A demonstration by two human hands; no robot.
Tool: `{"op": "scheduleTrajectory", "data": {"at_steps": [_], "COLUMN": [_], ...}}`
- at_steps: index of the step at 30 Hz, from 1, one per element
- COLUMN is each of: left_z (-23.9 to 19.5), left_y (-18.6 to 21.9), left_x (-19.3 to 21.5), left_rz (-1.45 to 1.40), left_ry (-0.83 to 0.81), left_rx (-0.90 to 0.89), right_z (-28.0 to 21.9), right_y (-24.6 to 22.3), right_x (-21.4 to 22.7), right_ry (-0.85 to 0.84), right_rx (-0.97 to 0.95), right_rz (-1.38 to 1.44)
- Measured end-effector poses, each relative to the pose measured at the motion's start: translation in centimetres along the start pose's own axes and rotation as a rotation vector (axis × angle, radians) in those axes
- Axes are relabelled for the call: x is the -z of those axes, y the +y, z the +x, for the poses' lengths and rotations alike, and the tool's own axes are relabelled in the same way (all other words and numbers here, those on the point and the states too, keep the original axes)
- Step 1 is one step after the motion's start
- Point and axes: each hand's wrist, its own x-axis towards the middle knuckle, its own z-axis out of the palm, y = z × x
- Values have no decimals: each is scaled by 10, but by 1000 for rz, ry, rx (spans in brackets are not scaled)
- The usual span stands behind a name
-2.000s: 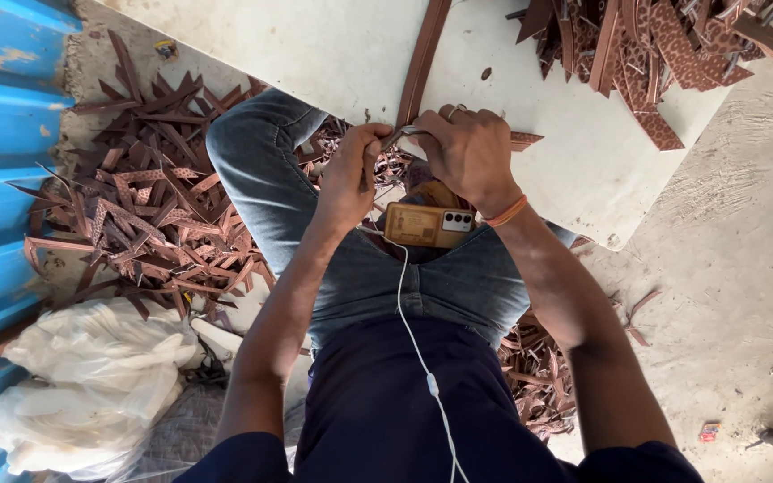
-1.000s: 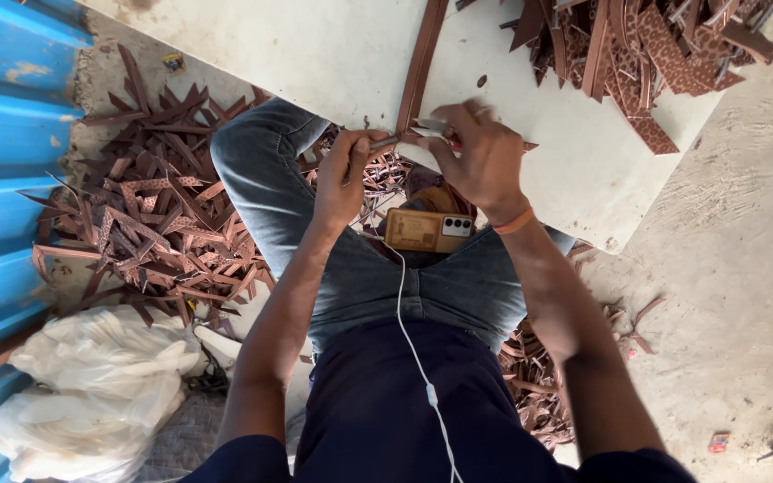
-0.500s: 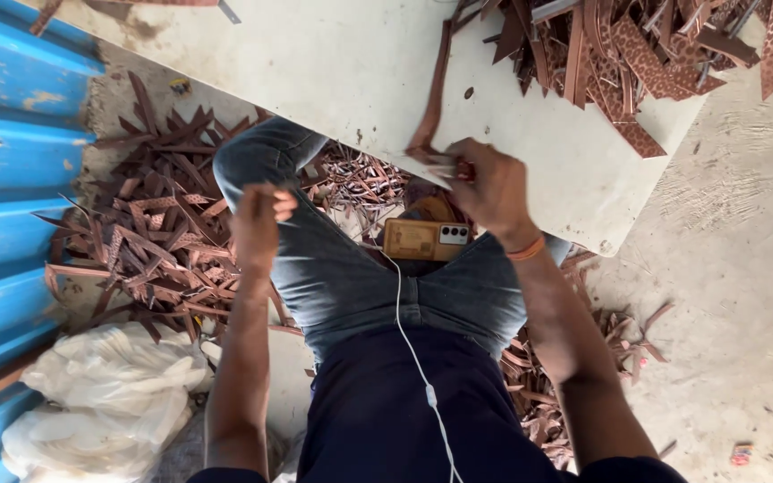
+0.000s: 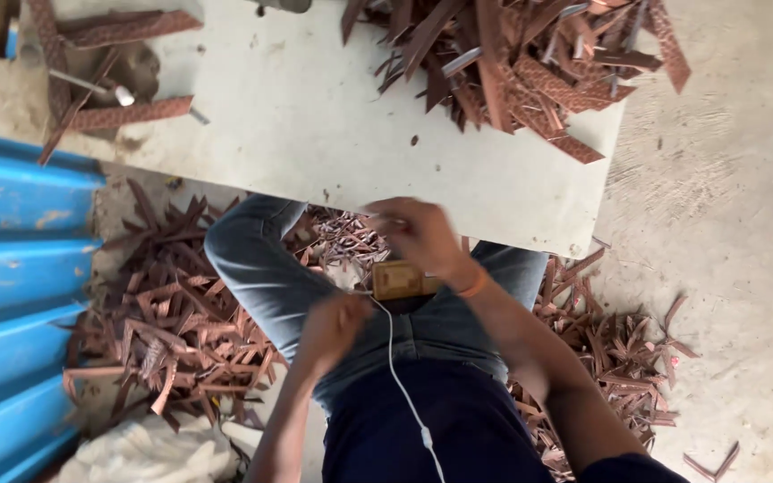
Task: Cutting long, thin strips from patterned leather pieces using a small hand knife on a workbench.
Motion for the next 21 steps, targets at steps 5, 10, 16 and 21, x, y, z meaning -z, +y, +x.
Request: {"op": "scheduleTrajectory", "data": {"at_steps": [5,10,16,21], "left_z": [-63,-76,-70,-59], "left_y": [49,115,133,124], "left_x": [13,18,-5,-2], "left_rz": [-266,-442,-476,-481], "left_ry": [-548,-932,-958,-1087], "left_rx": [-197,-360,-494,-294], "right_z": [-32,-40,-37,-37], "right_y": [85,88,88,83], "right_x": [40,41,39,40], "right_ry": [181,380,356,321], "right_rx": [-58,-379,-327,-249], "right_rz": [138,411,381,320]}}
